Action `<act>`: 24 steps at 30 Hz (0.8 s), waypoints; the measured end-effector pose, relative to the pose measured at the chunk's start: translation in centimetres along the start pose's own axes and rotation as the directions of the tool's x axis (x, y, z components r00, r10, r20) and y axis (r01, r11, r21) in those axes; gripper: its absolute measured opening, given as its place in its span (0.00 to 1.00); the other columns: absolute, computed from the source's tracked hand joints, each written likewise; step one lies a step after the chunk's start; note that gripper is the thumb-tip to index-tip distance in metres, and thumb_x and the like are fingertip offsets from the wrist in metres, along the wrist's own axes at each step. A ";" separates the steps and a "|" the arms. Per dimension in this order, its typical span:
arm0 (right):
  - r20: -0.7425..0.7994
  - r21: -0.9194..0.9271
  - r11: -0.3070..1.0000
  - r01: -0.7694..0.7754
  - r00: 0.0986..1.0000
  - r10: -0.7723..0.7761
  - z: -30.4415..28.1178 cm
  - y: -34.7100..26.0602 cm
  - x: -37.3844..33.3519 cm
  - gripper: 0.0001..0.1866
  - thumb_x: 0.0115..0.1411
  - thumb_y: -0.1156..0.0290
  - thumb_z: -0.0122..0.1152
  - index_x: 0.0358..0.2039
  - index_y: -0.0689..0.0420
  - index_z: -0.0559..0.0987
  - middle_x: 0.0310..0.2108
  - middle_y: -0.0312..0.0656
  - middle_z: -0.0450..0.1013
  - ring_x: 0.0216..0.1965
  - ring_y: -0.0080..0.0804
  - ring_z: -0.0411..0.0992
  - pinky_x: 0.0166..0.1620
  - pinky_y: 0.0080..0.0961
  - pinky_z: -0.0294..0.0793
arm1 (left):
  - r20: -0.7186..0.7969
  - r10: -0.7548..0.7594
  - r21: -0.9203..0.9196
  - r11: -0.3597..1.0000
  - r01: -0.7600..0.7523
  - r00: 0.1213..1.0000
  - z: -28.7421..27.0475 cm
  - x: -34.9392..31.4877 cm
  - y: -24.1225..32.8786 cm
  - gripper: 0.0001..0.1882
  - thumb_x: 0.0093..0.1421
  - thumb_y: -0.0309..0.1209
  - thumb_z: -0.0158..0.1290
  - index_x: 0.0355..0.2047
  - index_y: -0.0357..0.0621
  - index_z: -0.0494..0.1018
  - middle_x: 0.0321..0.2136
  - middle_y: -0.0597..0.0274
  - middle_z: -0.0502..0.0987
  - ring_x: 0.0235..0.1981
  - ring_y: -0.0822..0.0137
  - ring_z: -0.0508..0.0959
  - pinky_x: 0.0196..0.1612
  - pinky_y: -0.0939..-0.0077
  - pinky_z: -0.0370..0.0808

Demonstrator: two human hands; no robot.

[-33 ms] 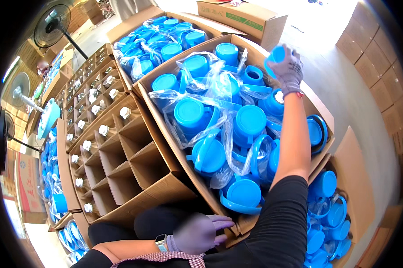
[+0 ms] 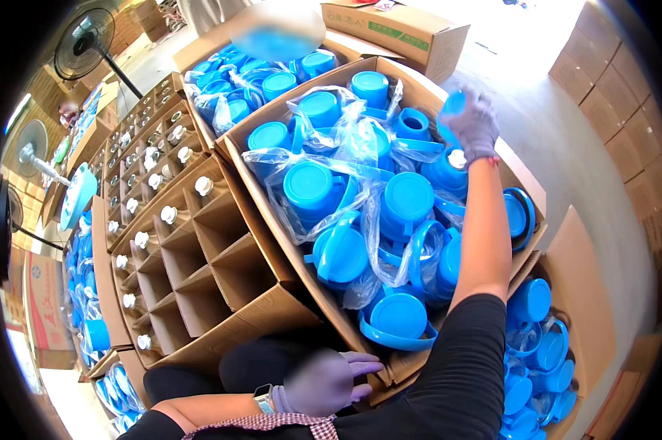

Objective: The person assembles blue thermos flasks by placing a silver liner into a blue plastic body, adding a white component, screwing on a blue cap, and placing the finished item into a cardboard box divider.

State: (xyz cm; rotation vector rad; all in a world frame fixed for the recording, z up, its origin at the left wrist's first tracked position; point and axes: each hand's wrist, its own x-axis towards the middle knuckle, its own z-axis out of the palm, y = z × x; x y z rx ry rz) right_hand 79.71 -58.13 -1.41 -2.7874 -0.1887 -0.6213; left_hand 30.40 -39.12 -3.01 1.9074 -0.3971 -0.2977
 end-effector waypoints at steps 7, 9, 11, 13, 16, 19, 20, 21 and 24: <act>0.388 -0.310 0.950 -0.024 0.909 0.149 3.1 4.0 -6.4 0.47 0.45 0.54 0.73 0.67 0.46 0.66 0.68 0.50 0.61 0.65 0.60 0.65 0.67 0.64 0.63 | 0.027 -0.051 -0.072 0.996 0.052 0.998 0.7 0.1 1.6 0.21 0.62 0.31 0.62 0.54 0.38 0.77 0.54 0.48 0.79 0.42 0.53 0.83 0.47 0.64 0.79; 0.296 -0.170 0.968 0.183 0.947 -0.127 3.9 1.5 -4.9 0.46 0.43 0.55 0.74 0.65 0.46 0.69 0.67 0.50 0.64 0.66 0.59 0.64 0.68 0.59 0.62 | 0.015 -0.027 -0.061 0.998 0.028 1.000 0.8 -0.2 1.2 0.21 0.62 0.31 0.62 0.54 0.38 0.77 0.54 0.48 0.79 0.41 0.54 0.83 0.47 0.64 0.79; 0.265 0.124 0.901 0.416 0.861 -0.434 6.1 -2.1 -4.7 0.43 0.42 0.57 0.75 0.62 0.46 0.73 0.67 0.49 0.66 0.67 0.55 0.64 0.68 0.53 0.64 | -0.044 -0.034 -0.090 0.995 0.030 0.998 0.8 -0.3 0.7 0.21 0.62 0.31 0.62 0.55 0.38 0.77 0.53 0.49 0.79 0.44 0.54 0.82 0.49 0.64 0.79; 0.433 0.026 0.937 0.349 0.841 -0.325 8.3 -3.4 -4.4 0.30 0.46 0.61 0.70 0.54 0.46 0.80 0.55 0.51 0.77 0.56 0.51 0.76 0.60 0.44 0.74 | -0.028 -0.032 -0.101 0.994 0.029 0.999 1.4 0.0 0.6 0.21 0.62 0.32 0.62 0.55 0.39 0.77 0.53 0.50 0.79 0.46 0.54 0.81 0.51 0.64 0.78; 0.296 0.004 0.975 0.222 0.931 -0.213 7.2 -3.4 -1.3 0.20 0.52 0.67 0.60 0.46 0.47 0.86 0.51 0.47 0.81 0.54 0.48 0.78 0.58 0.41 0.76 | -0.023 -0.057 -0.140 0.989 0.053 0.998 2.0 0.4 1.0 0.22 0.62 0.32 0.63 0.55 0.39 0.77 0.52 0.50 0.79 0.49 0.54 0.80 0.53 0.64 0.77; 0.052 0.101 0.973 0.209 0.975 -0.215 -1.1 -6.3 2.4 0.19 0.50 0.68 0.60 0.43 0.50 0.88 0.45 0.51 0.82 0.49 0.52 0.79 0.58 0.37 0.76 | -0.017 -0.101 -0.178 0.979 0.097 0.995 1.9 0.1 1.2 0.21 0.63 0.32 0.63 0.54 0.39 0.77 0.51 0.51 0.80 0.51 0.56 0.79 0.56 0.64 0.76; 0.008 0.201 0.938 0.284 0.957 -0.291 -5.6 -8.8 2.9 0.19 0.49 0.67 0.61 0.42 0.52 0.88 0.45 0.52 0.82 0.50 0.50 0.79 0.58 0.37 0.77 | -0.075 -0.066 -0.147 0.988 0.054 0.995 1.6 -0.3 0.7 0.21 0.63 0.32 0.63 0.55 0.39 0.77 0.50 0.51 0.80 0.51 0.56 0.79 0.56 0.64 0.76; -0.052 0.227 0.911 0.345 0.938 -0.342 -10.4 -9.2 4.1 0.18 0.48 0.66 0.63 0.41 0.53 0.87 0.44 0.51 0.82 0.48 0.49 0.80 0.57 0.37 0.77 | -0.114 0.003 -0.121 0.992 -0.017 0.993 1.7 -0.3 0.8 0.21 0.63 0.31 0.63 0.55 0.38 0.77 0.50 0.51 0.79 0.51 0.56 0.79 0.56 0.64 0.76; -0.062 0.219 0.820 0.530 0.846 -0.530 -26.7 -16.1 1.6 0.18 0.47 0.69 0.60 0.39 0.58 0.86 0.40 0.50 0.83 0.43 0.48 0.81 0.52 0.36 0.79 | -0.191 -0.034 -0.266 0.964 -0.018 0.981 2.0 -0.7 0.3 0.21 0.63 0.33 0.63 0.54 0.39 0.77 0.48 0.53 0.80 0.50 0.58 0.81 0.54 0.65 0.77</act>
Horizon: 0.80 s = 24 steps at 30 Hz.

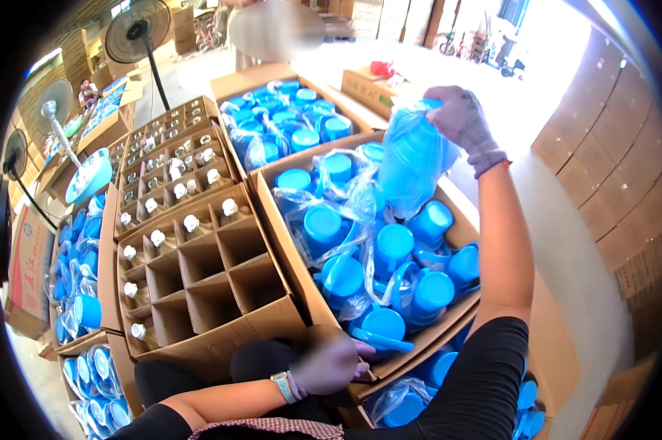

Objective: The person assembles blue thermos flasks by placing a silver liner into a blue plastic body, adding a white component, screwing on a blue cap, and placing the finished item into a cardboard box divider.

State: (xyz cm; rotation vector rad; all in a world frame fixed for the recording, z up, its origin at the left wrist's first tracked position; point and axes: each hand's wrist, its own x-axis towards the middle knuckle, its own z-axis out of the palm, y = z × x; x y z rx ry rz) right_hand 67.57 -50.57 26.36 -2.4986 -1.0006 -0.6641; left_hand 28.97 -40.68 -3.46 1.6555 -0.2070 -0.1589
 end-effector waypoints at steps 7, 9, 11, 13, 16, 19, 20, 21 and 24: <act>0.155 0.154 0.850 0.504 0.837 -0.524 -20.0 -19.8 0.0 0.09 0.47 0.75 0.64 0.31 0.60 0.83 0.46 0.43 0.78 0.58 0.42 0.74 0.60 0.30 0.70 | -0.429 0.458 0.422 0.864 -0.275 0.779 -3.6 -4.4 6.1 0.38 0.57 0.38 0.68 0.65 0.41 0.68 0.64 0.42 0.67 0.67 0.43 0.67 0.69 0.54 0.64; 0.041 0.256 0.539 0.802 0.549 -0.835 -22.7 -23.9 -1.0 0.03 0.47 0.77 0.67 0.23 0.54 0.81 0.54 0.41 0.77 0.68 0.45 0.64 0.69 0.36 0.60 | -0.531 0.645 0.414 0.763 -0.497 0.549 -6.4 -8.9 11.0 0.49 0.57 0.44 0.68 0.71 0.37 0.57 0.69 0.42 0.59 0.72 0.44 0.57 0.73 0.51 0.56; 0.037 -0.011 0.353 0.936 0.353 -0.935 -24.0 -29.2 -3.0 0.07 0.44 0.75 0.68 0.17 0.51 0.77 0.59 0.40 0.75 0.71 0.48 0.59 0.73 0.44 0.54 | -0.543 0.749 0.621 0.663 -0.419 0.380 -11.2 -15.8 15.4 0.56 0.55 0.56 0.66 0.73 0.36 0.53 0.72 0.43 0.55 0.74 0.47 0.55 0.73 0.50 0.53; 0.039 -0.086 0.189 0.978 0.193 -0.980 -22.7 -33.7 -5.1 0.10 0.42 0.72 0.71 0.15 0.47 0.76 0.64 0.42 0.72 0.67 0.48 0.64 0.69 0.47 0.61 | -0.596 0.758 0.660 0.650 -0.377 0.263 -15.6 -22.5 19.2 0.64 0.54 0.66 0.63 0.75 0.37 0.46 0.74 0.44 0.50 0.74 0.49 0.54 0.74 0.48 0.51; -0.030 -0.024 0.052 0.998 0.051 -0.998 -17.4 -38.0 -7.9 0.06 0.45 0.71 0.70 0.22 0.46 0.79 0.60 0.43 0.73 0.58 0.48 0.72 0.59 0.43 0.73 | -0.645 0.660 0.520 0.749 -0.411 0.385 -17.8 -28.4 20.7 0.71 0.45 0.64 0.71 0.76 0.40 0.44 0.73 0.49 0.53 0.73 0.55 0.58 0.72 0.57 0.58; 0.036 -0.016 0.102 0.995 0.102 -0.994 -12.9 -41.4 -11.8 0.04 0.50 0.67 0.67 0.26 0.49 0.80 0.45 0.40 0.76 0.46 0.41 0.76 0.51 0.37 0.77 | -0.632 0.321 0.156 0.944 -0.291 0.706 -17.7 -31.6 16.2 0.64 0.46 0.53 0.76 0.73 0.38 0.52 0.67 0.54 0.64 0.66 0.62 0.67 0.68 0.62 0.65; 0.074 -0.048 0.118 0.992 0.121 -0.990 -12.0 -42.5 -12.9 0.04 0.52 0.66 0.66 0.27 0.50 0.81 0.40 0.39 0.75 0.43 0.39 0.77 0.50 0.36 0.78 | -0.594 0.160 -0.007 0.979 -0.204 0.789 -17.3 -32.6 14.5 0.61 0.46 0.50 0.76 0.72 0.38 0.55 0.64 0.56 0.68 0.64 0.64 0.69 0.67 0.63 0.67; 0.103 -0.132 0.099 0.986 0.113 -0.988 -11.4 -43.4 -13.7 0.04 0.53 0.66 0.64 0.29 0.51 0.82 0.36 0.37 0.74 0.40 0.37 0.77 0.48 0.36 0.78 | -0.504 0.093 -0.214 0.950 -0.228 0.859 -16.4 -33.1 13.2 0.58 0.48 0.49 0.76 0.71 0.38 0.58 0.61 0.58 0.72 0.61 0.66 0.71 0.66 0.64 0.67; 0.419 0.117 0.345 0.931 0.269 -0.867 -12.5 -46.4 -18.4 0.09 0.51 0.75 0.62 0.34 0.52 0.84 0.47 0.47 0.73 0.48 0.46 0.77 0.51 0.43 0.77 | -0.402 -0.002 -0.323 0.936 -0.140 0.916 -14.3 -34.0 7.3 0.55 0.49 0.55 0.74 0.68 0.37 0.62 0.60 0.58 0.73 0.61 0.67 0.71 0.66 0.67 0.68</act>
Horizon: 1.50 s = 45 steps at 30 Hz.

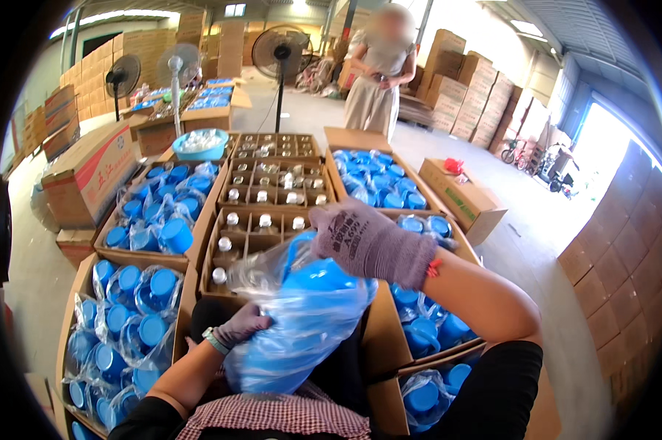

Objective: The person assembles blue thermos flasks by placing a silver liner into a blue plastic body, adding a white component, screwing on a blue cap, and placing the finished item into a cardboard box divider.

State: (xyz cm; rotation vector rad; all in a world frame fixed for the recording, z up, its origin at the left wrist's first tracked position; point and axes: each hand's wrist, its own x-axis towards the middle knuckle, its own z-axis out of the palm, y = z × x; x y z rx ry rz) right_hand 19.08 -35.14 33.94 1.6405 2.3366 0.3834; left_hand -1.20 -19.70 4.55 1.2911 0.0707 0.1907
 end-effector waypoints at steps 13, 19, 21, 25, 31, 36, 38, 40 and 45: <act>-0.233 0.722 0.691 0.029 0.951 0.203 18.7 -20.5 -0.6 0.34 0.58 0.74 0.59 0.67 0.52 0.67 0.50 0.46 0.76 0.48 0.45 0.79 0.50 0.42 0.79 | -0.423 0.202 0.063 0.979 -0.194 0.883 1.1 -4.5 -12.7 0.36 0.62 0.43 0.61 0.65 0.36 0.65 0.55 0.56 0.76 0.56 0.65 0.76 0.62 0.68 0.72; -0.399 0.824 0.461 0.330 0.915 0.058 20.2 -19.2 -0.7 0.27 0.60 0.77 0.54 0.62 0.52 0.73 0.50 0.45 0.78 0.50 0.44 0.79 0.54 0.39 0.78 | -0.233 -0.430 -0.643 0.741 0.193 0.872 1.9 -7.5 -9.4 0.20 0.74 0.38 0.44 0.58 0.40 0.73 0.48 0.52 0.81 0.47 0.62 0.82 0.56 0.66 0.79; -0.309 0.844 0.422 0.331 0.943 -0.123 18.6 -18.5 -0.3 0.26 0.62 0.77 0.51 0.62 0.52 0.73 0.54 0.47 0.75 0.55 0.45 0.76 0.59 0.39 0.75 | -0.230 -0.496 -0.170 0.868 0.467 0.837 -1.0 -10.4 -10.6 0.20 0.74 0.39 0.42 0.56 0.39 0.74 0.47 0.52 0.82 0.43 0.60 0.83 0.50 0.65 0.82; -0.321 0.901 0.229 0.368 0.922 -0.219 21.5 -15.8 0.8 0.23 0.62 0.78 0.53 0.57 0.53 0.76 0.56 0.52 0.72 0.60 0.51 0.72 0.64 0.41 0.71 | 0.061 -0.909 0.614 0.360 0.702 0.413 -3.4 -7.2 0.7 0.22 0.75 0.43 0.45 0.55 0.38 0.76 0.48 0.58 0.81 0.43 0.69 0.80 0.48 0.69 0.80; -0.309 0.945 0.051 0.323 0.934 -0.181 22.8 -12.9 0.7 0.18 0.69 0.75 0.55 0.58 0.62 0.75 0.61 0.53 0.72 0.62 0.49 0.71 0.66 0.41 0.68 | -0.203 -0.372 0.628 0.660 0.412 0.906 -12.7 5.9 11.0 0.23 0.72 0.49 0.51 0.54 0.45 0.77 0.40 0.69 0.81 0.40 0.75 0.76 0.38 0.76 0.76; -0.257 0.946 -0.010 0.323 0.770 0.584 24.2 -4.2 1.8 0.18 0.68 0.73 0.60 0.57 0.61 0.78 0.53 0.47 0.76 0.53 0.33 0.74 0.56 0.29 0.72 | -0.273 0.066 0.003 0.998 -0.068 0.960 -8.3 7.9 3.3 0.31 0.73 0.43 0.48 0.67 0.33 0.64 0.61 0.50 0.73 0.65 0.59 0.71 0.69 0.65 0.64; -0.270 0.943 0.121 0.310 0.498 0.824 25.6 -2.1 3.4 0.18 0.69 0.67 0.60 0.56 0.62 0.79 0.52 0.47 0.76 0.54 0.33 0.73 0.57 0.29 0.71 | -0.226 -0.097 -0.398 0.917 -0.001 0.969 -9.5 8.9 1.1 0.34 0.72 0.47 0.48 0.69 0.34 0.61 0.63 0.53 0.72 0.64 0.59 0.71 0.68 0.66 0.65; -0.211 0.940 0.082 0.330 0.379 0.901 26.3 -1.1 3.2 0.22 0.71 0.59 0.57 0.56 0.64 0.79 0.53 0.49 0.76 0.57 0.37 0.73 0.61 0.32 0.69 | -0.338 -0.012 -0.381 0.916 -0.125 0.941 -12.0 10.0 0.2 0.31 0.74 0.45 0.44 0.68 0.36 0.62 0.63 0.52 0.72 0.65 0.59 0.71 0.69 0.66 0.64; -0.425 0.904 0.376 0.202 0.518 0.742 26.4 -2.4 4.5 0.30 0.65 0.54 0.63 0.59 0.64 0.77 0.62 0.57 0.71 0.65 0.53 0.68 0.68 0.43 0.64 | -0.242 0.141 0.081 0.989 -0.125 0.960 -16.7 9.2 -1.3 0.32 0.77 0.48 0.38 0.70 0.36 0.61 0.65 0.48 0.70 0.68 0.56 0.68 0.72 0.63 0.60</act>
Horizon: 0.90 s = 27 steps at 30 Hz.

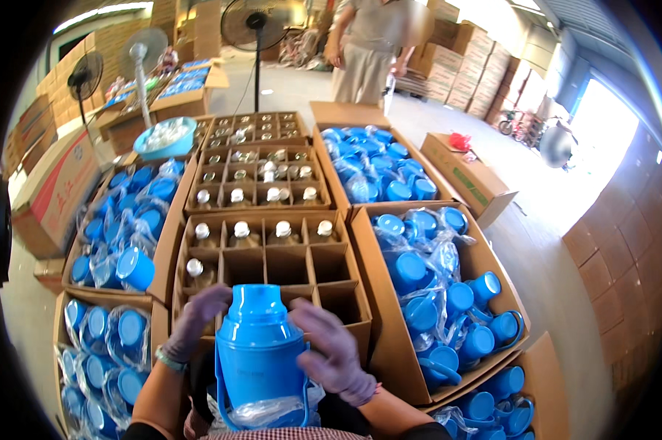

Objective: The person assembles blue thermos flasks by placing a silver liner into a blue plastic body, adding a white component, screwing on a blue cap, and placing the finished item into a cardboard box divider.

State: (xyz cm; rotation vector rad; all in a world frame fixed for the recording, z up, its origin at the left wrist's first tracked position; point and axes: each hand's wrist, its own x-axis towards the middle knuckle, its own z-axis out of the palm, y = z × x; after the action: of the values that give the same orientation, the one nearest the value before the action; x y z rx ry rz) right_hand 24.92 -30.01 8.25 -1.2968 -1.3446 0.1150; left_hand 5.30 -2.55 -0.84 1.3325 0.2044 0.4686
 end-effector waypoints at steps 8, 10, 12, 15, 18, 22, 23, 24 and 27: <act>0.243 0.238 0.551 -0.800 0.599 0.763 2.3 6.5 -4.9 0.26 0.78 0.62 0.36 0.59 0.69 0.75 0.59 0.56 0.75 0.66 0.44 0.69 0.70 0.31 0.62 | 0.198 0.484 0.437 0.735 -0.519 0.852 8.3 -6.0 8.5 0.34 0.71 0.55 0.44 0.55 0.32 0.74 0.49 0.46 0.78 0.52 0.60 0.79 0.53 0.65 0.75; 0.062 0.187 0.888 -0.421 0.907 0.417 2.4 4.4 -3.0 0.28 0.77 0.58 0.39 0.63 0.69 0.72 0.65 0.56 0.68 0.71 0.45 0.62 0.72 0.36 0.57 | 0.113 0.497 0.555 0.686 -0.470 0.860 9.1 -5.8 8.3 0.32 0.70 0.53 0.47 0.55 0.32 0.74 0.51 0.43 0.77 0.54 0.57 0.78 0.57 0.63 0.73; 0.020 0.213 0.971 -0.110 0.994 0.108 3.5 1.2 -2.4 0.32 0.75 0.54 0.43 0.66 0.69 0.68 0.71 0.56 0.61 0.75 0.47 0.55 0.74 0.41 0.52 | -0.470 0.253 0.307 0.945 -0.112 0.846 8.5 -5.3 5.0 0.35 0.69 0.56 0.49 0.56 0.33 0.75 0.56 0.39 0.75 0.59 0.51 0.76 0.65 0.58 0.69; 0.274 0.215 0.716 -0.664 0.745 0.609 2.7 3.0 -2.7 0.37 0.73 0.49 0.47 0.69 0.68 0.64 0.71 0.59 0.59 0.75 0.49 0.54 0.74 0.44 0.51 | 0.175 0.514 0.502 0.687 -0.525 0.840 10.0 -8.7 7.7 0.35 0.70 0.58 0.44 0.53 0.35 0.78 0.55 0.41 0.77 0.60 0.48 0.76 0.65 0.53 0.69; 0.379 -0.172 0.645 -0.745 0.554 0.741 0.2 7.1 -4.5 0.41 0.72 0.43 0.46 0.69 0.68 0.64 0.70 0.61 0.61 0.74 0.47 0.56 0.74 0.43 0.52 | 0.300 0.496 0.502 0.644 -0.577 0.815 9.1 -9.0 7.3 0.36 0.72 0.58 0.41 0.55 0.34 0.76 0.58 0.41 0.74 0.62 0.49 0.73 0.66 0.51 0.68; 0.062 0.159 0.986 0.039 0.997 -0.050 3.7 1.0 -2.8 0.34 0.73 0.52 0.49 0.68 0.66 0.66 0.70 0.51 0.65 0.72 0.56 0.58 0.73 0.42 0.55 | -0.110 0.504 0.540 0.754 -0.374 0.857 10.6 -8.1 5.8 0.40 0.73 0.60 0.39 0.59 0.31 0.73 0.60 0.37 0.73 0.65 0.49 0.72 0.71 0.51 0.60; 0.227 0.015 0.946 -0.325 0.922 0.313 2.0 5.6 -5.1 0.31 0.74 0.55 0.47 0.67 0.66 0.67 0.67 0.54 0.67 0.70 0.54 0.62 0.71 0.40 0.59 | 0.138 0.538 0.493 0.691 -0.529 0.831 10.0 -7.9 6.7 0.39 0.73 0.60 0.38 0.56 0.32 0.75 0.56 0.38 0.76 0.63 0.47 0.74 0.71 0.51 0.61; 0.198 0.012 0.932 -0.363 0.914 0.354 1.6 5.7 -4.7 0.30 0.75 0.56 0.46 0.67 0.67 0.67 0.66 0.57 0.68 0.68 0.54 0.65 0.70 0.39 0.61 | 0.364 0.535 0.403 0.648 -0.647 0.762 9.0 -7.9 7.4 0.39 0.73 0.60 0.38 0.53 0.32 0.77 0.52 0.39 0.79 0.61 0.45 0.75 0.71 0.50 0.61; 0.110 0.070 0.965 -0.253 0.963 0.244 2.5 2.6 -1.5 0.31 0.75 0.56 0.46 0.67 0.70 0.66 0.65 0.61 0.67 0.66 0.54 0.67 0.68 0.38 0.65 | -0.222 0.502 0.536 0.779 -0.326 0.836 8.5 -8.3 5.6 0.39 0.73 0.59 0.39 0.54 0.30 0.75 0.51 0.39 0.78 0.58 0.49 0.77 0.65 0.52 0.68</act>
State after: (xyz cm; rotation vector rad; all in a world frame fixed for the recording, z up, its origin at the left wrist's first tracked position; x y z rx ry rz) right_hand 24.09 -28.58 4.69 -1.3995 -1.2416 0.4112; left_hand 0.17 -12.84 5.57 1.7876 0.3373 1.1067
